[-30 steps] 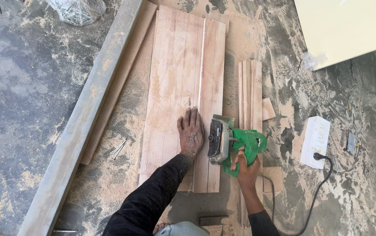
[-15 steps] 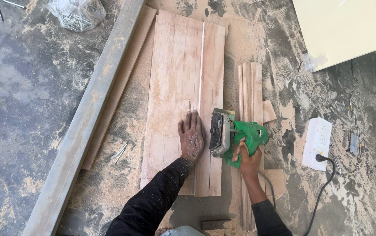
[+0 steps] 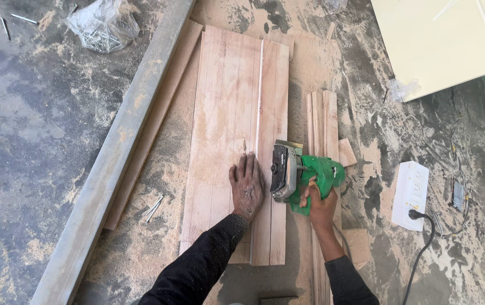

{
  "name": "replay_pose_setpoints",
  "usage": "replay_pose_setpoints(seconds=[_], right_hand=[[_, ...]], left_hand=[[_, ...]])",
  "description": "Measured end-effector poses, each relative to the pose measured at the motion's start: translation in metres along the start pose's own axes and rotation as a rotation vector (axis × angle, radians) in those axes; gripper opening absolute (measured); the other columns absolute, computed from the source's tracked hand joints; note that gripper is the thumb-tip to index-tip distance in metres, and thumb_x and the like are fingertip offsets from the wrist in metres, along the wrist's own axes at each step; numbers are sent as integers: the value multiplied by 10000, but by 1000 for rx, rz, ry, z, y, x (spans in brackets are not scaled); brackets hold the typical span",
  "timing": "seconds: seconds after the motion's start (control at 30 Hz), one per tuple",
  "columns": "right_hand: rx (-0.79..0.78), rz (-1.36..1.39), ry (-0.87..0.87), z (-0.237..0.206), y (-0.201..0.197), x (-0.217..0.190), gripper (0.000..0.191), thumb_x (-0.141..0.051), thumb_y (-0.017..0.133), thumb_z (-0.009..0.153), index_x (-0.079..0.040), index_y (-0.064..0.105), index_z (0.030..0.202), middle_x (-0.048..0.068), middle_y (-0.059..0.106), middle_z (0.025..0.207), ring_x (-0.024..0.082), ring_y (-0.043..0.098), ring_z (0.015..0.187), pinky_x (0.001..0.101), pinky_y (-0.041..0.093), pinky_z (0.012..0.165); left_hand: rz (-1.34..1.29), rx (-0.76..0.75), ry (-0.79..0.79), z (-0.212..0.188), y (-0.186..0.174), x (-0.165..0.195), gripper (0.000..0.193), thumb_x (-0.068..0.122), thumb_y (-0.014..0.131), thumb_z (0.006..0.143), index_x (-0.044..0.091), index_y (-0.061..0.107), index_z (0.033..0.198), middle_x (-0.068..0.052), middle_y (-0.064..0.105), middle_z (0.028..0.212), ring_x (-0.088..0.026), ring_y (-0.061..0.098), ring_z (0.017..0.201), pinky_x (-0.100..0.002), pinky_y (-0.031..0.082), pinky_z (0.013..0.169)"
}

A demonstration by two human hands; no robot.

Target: The person uses a green circular saw to cut a long plank of wood into narrower strips. They guide the saw along the plank, then separate and set aside the cut pieces.

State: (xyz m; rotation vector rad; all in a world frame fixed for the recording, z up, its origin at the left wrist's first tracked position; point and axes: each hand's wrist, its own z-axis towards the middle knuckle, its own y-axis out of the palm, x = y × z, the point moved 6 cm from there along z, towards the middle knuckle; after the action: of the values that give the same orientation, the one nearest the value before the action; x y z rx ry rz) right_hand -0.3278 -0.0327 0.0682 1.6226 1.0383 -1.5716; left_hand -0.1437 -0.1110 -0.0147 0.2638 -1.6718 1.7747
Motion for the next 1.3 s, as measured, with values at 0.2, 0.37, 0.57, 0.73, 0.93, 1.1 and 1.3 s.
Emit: replay_pose_setpoints(seconds=[0.2,0.37,0.57,0.73,0.93,1.1,1.3], right_hand=[[-11,8,-38,14,3,-1,119,-34,518,978,-14,564,1086,60,542,716,145,528,510,323,479,464],[-9,24,-26,24,6,0,105,-40,523,980,-21,564,1075,57,543,711,143,529,504,320,482,461],[-11,-13,-15,40,10,-3,95,-61,540,990,-18,575,1067,60,546,709,143,532,505,323,478,454],[3,-16,-33,49,16,-10,86,-76,552,997,-13,574,1050,60,548,696,144,537,493,320,473,451],[18,-32,-21,63,21,-15,96,-48,542,972,1,587,1041,64,556,699,147,537,491,329,469,442],[19,-26,-31,75,25,-17,99,-51,550,971,0,584,1048,64,559,697,150,539,487,332,472,440],[16,-19,-39,90,29,-17,96,-76,567,985,-3,581,1047,60,553,696,147,536,489,328,464,442]], left_hand=[[6,16,11,0,-4,2,551,229,352,1032,-32,381,1517,-189,315,1634,-335,198,1542,-555,93,1229],[-4,-25,-13,1,-5,1,553,227,349,1030,-35,374,1516,-194,316,1627,-337,198,1540,-555,89,1230],[7,-33,-2,2,-1,0,553,224,351,1021,-37,380,1508,-198,324,1621,-333,188,1535,-552,86,1226],[5,15,17,3,-3,1,553,207,360,1008,-44,398,1499,-196,325,1626,-331,189,1540,-555,85,1221],[35,-31,11,3,-5,2,559,203,363,1001,-57,400,1495,-201,314,1626,-334,189,1539,-556,96,1221],[35,-35,12,2,-4,1,564,191,354,988,-48,393,1497,-190,297,1636,-333,182,1536,-556,98,1214],[7,-42,2,2,-1,-1,556,200,343,1009,-42,373,1509,-182,277,1646,-328,175,1541,-550,92,1219]])
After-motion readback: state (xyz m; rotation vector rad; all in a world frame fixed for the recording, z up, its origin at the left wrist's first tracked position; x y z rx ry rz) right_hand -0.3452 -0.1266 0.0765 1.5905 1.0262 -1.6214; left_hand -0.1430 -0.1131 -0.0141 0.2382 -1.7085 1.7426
